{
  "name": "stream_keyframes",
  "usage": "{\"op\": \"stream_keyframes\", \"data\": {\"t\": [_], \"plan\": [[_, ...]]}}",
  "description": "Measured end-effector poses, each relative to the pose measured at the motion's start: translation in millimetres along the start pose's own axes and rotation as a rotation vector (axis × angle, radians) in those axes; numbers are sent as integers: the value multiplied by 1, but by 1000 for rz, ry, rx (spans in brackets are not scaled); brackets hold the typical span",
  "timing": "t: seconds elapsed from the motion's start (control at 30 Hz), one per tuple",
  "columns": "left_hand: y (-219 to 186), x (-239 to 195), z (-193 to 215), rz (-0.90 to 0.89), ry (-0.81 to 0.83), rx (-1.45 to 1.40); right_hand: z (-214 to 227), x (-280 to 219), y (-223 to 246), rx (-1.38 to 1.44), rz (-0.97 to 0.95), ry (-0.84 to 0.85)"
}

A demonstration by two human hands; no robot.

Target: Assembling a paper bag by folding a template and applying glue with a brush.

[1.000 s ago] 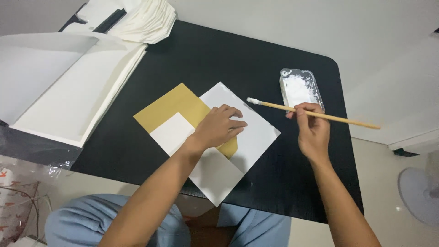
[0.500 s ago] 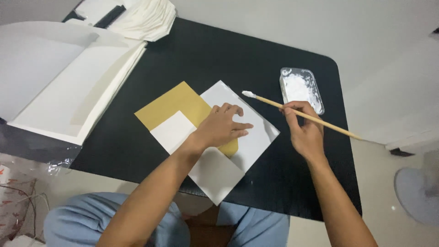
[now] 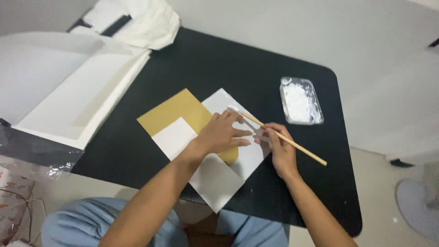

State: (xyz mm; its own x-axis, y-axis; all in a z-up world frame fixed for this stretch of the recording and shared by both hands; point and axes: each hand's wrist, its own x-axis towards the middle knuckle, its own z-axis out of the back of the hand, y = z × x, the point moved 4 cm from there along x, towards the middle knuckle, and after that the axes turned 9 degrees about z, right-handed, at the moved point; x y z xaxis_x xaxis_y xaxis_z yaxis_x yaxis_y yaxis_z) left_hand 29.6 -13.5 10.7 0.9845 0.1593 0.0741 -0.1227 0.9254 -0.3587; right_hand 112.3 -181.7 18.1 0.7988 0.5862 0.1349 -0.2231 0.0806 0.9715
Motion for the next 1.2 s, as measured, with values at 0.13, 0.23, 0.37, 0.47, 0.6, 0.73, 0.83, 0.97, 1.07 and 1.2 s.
{"op": "stream_keyframes", "data": {"t": [0.13,0.23,0.37,0.47,0.6,0.73,0.83,0.97,1.07,1.2], "plan": [[6,3,-10,16,-17,-22,4,-1,3,155,-22,-71],[4,-2,-4,35,-37,-44,5,-5,9,226,1,-128],[0,-5,4,46,-70,-17,3,-7,16,219,40,-152],[2,-2,2,42,-82,-2,1,-5,18,205,29,-170],[1,-2,4,46,-74,37,-2,-8,22,223,7,-227],[7,0,4,25,-96,48,1,0,12,189,38,-160],[7,-1,-11,-4,-94,72,5,-7,0,162,71,-128],[14,8,-10,-28,-190,102,5,0,14,0,203,-70],[8,-2,-20,-24,-175,97,4,-10,4,28,166,-99],[10,4,-11,-11,-136,120,3,0,6,160,88,-119]]}}
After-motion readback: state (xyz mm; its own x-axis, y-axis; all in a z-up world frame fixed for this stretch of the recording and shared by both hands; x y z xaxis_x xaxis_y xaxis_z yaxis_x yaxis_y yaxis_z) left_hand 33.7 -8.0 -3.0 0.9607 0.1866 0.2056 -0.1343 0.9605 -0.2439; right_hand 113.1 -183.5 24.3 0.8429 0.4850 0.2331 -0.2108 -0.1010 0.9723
